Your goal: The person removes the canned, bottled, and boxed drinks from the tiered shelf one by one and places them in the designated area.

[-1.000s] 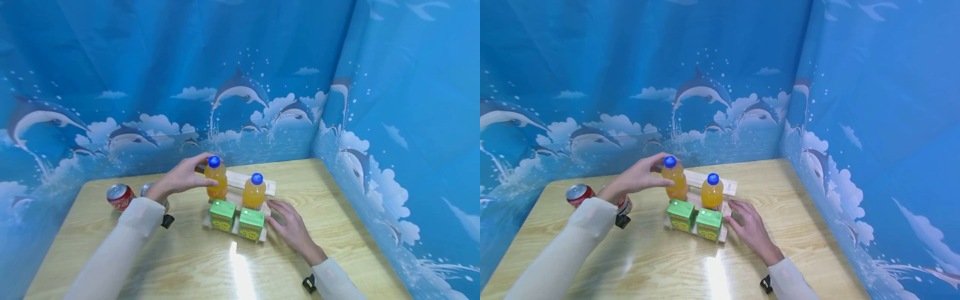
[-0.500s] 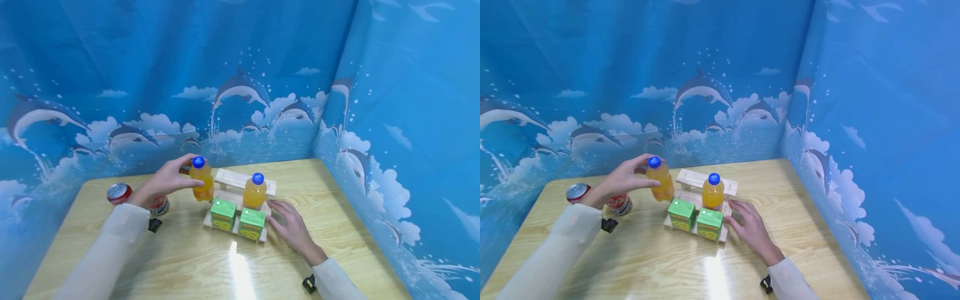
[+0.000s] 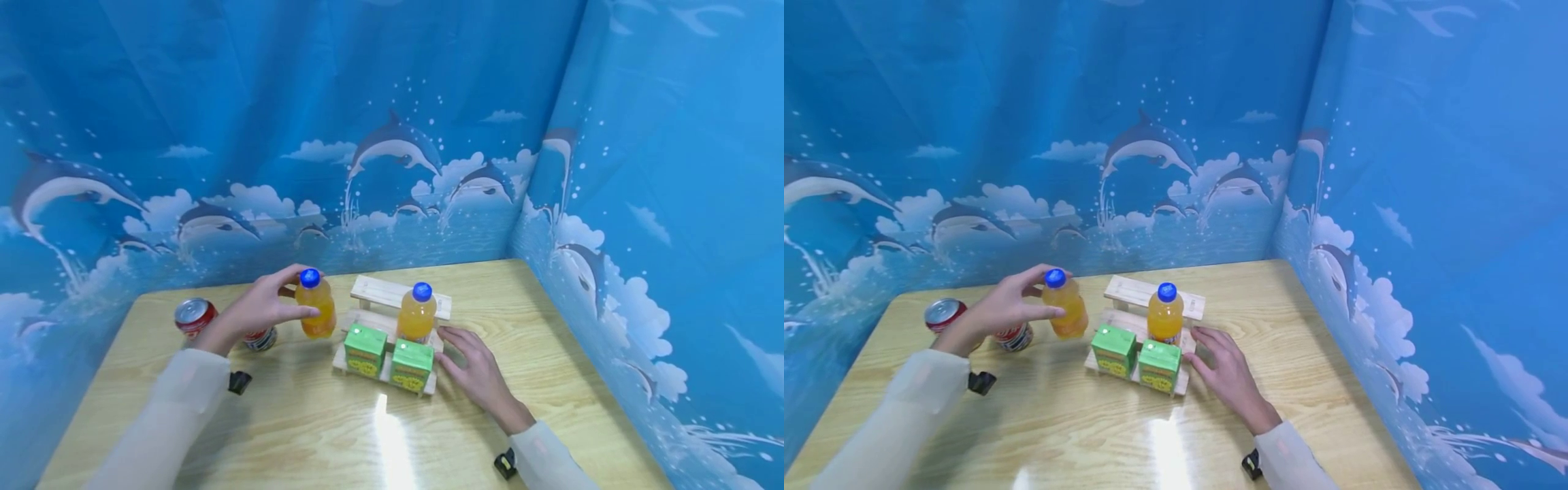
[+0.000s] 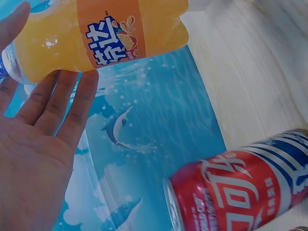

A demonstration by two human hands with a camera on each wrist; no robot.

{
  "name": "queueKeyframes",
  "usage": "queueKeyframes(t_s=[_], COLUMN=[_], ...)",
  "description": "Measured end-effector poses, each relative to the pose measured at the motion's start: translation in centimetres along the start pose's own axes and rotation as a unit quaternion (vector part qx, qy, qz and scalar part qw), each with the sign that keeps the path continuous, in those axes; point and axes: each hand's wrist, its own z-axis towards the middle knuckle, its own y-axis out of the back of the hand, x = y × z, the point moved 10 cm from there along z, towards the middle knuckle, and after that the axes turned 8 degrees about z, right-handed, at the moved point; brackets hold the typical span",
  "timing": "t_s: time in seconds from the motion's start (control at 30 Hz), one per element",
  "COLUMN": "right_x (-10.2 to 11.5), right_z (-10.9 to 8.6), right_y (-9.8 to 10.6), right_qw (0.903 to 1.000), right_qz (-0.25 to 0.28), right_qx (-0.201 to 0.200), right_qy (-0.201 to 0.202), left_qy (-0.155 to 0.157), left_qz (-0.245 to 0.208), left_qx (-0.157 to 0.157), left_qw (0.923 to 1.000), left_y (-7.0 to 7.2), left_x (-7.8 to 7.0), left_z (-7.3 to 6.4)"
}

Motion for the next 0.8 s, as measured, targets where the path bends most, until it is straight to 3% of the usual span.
queueKeyframes(t_s=[0.43,0.8], right_x=[0.1,0.2], right_z=[0.0,0.1], right_y=[0.0,0.1], right_qw=[1.0,1.0], right_qz=[0.002,0.003], right_qx=[0.002,0.003], right_qy=[-0.002,-0.003], left_qy=[0.005,0.048], left_qz=[0.03,0.02], left_qx=[-0.018,-0.028], left_qw=[0.9994,0.9983], left_y=[0.1,1.0], left_x=[1.8,4.0], left_z=[-2.5,-5.0])
